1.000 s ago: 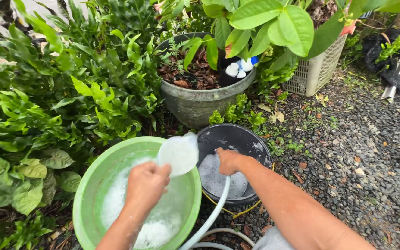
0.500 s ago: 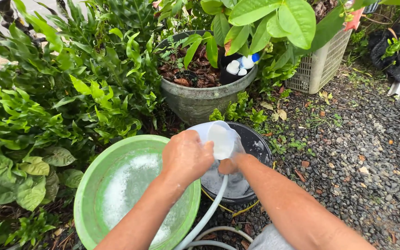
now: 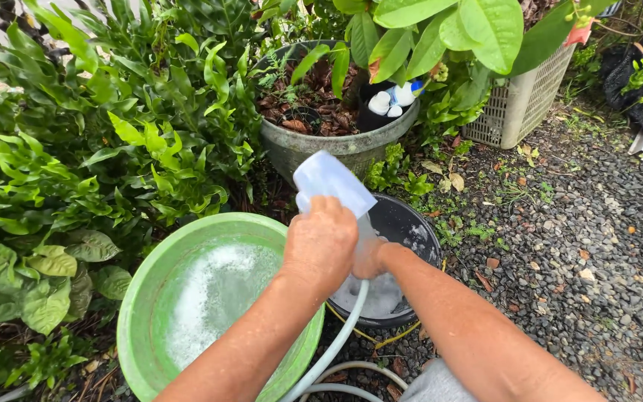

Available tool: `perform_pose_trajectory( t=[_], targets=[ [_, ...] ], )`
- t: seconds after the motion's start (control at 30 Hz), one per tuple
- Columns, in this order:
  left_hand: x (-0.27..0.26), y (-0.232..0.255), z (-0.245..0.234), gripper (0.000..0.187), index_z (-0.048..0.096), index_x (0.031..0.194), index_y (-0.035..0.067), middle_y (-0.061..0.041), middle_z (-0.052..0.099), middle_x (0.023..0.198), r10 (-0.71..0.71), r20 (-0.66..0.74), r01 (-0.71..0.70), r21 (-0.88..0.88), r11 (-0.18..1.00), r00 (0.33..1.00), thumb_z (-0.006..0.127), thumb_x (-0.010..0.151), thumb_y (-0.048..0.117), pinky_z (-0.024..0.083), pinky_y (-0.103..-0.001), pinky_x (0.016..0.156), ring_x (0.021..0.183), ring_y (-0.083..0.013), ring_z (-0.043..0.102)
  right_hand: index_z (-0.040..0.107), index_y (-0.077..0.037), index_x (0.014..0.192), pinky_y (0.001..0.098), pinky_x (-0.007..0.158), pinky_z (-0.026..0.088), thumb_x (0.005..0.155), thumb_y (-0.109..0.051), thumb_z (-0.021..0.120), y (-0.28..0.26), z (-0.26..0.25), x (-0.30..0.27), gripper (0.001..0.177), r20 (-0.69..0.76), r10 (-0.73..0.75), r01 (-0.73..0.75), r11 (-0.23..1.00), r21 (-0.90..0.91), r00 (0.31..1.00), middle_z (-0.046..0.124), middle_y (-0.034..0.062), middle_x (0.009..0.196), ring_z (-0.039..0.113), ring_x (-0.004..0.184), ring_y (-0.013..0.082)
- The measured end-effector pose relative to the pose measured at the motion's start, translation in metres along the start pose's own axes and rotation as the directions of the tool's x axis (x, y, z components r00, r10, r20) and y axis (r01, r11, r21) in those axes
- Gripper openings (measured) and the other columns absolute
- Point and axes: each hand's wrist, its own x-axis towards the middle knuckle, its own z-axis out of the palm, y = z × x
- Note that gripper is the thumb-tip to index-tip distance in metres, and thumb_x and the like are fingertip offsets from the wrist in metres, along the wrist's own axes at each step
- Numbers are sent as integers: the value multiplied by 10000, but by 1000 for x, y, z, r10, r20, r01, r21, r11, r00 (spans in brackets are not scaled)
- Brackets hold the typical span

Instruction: Washing and rinsing items in buckets of soapy water in an outdoor garden area.

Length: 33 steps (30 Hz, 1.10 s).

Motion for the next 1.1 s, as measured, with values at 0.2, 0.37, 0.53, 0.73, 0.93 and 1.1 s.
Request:
perform_pose_trajectory(
  t=[0.2,0.37,0.53,0.73,0.93,1.1],
  targets=[
    [-21,-25,-11,152,670,805,45,-127,607,887,145,-158,-126,121,985,977,703,674,112,556,-437,687,902,-308,624,759,-67,972,433,895,548,852,-232,575,-5,-8,-9,275,67,182,-183,983,18,981,744,185,1045,707,1026,337],
    [-86,-77,-4,115,645,731,45,-156,602,824,-98,-233,97,-17,995,968,682,795,133,559,-467,663,819,-332,630,767,-38,1031,441,880,560,834,-267,611,6,-3,-8,341,99,245,-256,959,119,964,728,207,1051,714,1020,344],
    [-142,-125,59,157,700,855,51,-152,656,918,-378,138,356,159,921,915,689,800,198,607,-444,696,942,-316,670,740,2,1100,444,842,562,781,-194,618,5,-6,-8,394,110,276,-294,932,210,955,727,196,1035,715,979,335],
    [-162,-130,123,240,707,954,47,-166,663,1096,-418,358,319,304,898,835,694,720,100,602,-456,785,1051,-333,654,707,-13,1214,441,795,586,776,-150,575,-10,-24,-21,478,176,317,-350,911,217,932,769,223,1009,754,931,335],
    [-168,-145,178,211,729,960,70,-179,703,995,-602,455,704,-81,706,656,694,801,205,550,-468,881,974,-359,680,538,-79,1475,382,731,566,776,-215,685,23,11,-1,727,82,285,-297,920,257,955,693,142,1024,706,886,255],
    [-161,-143,134,209,667,875,-69,-195,691,800,-563,730,853,-516,-79,389,661,799,125,615,-462,635,726,-328,689,475,-103,1523,386,656,555,799,-152,607,-1,-18,-27,738,183,339,-380,879,288,923,752,179,905,720,757,268]
  ],
)
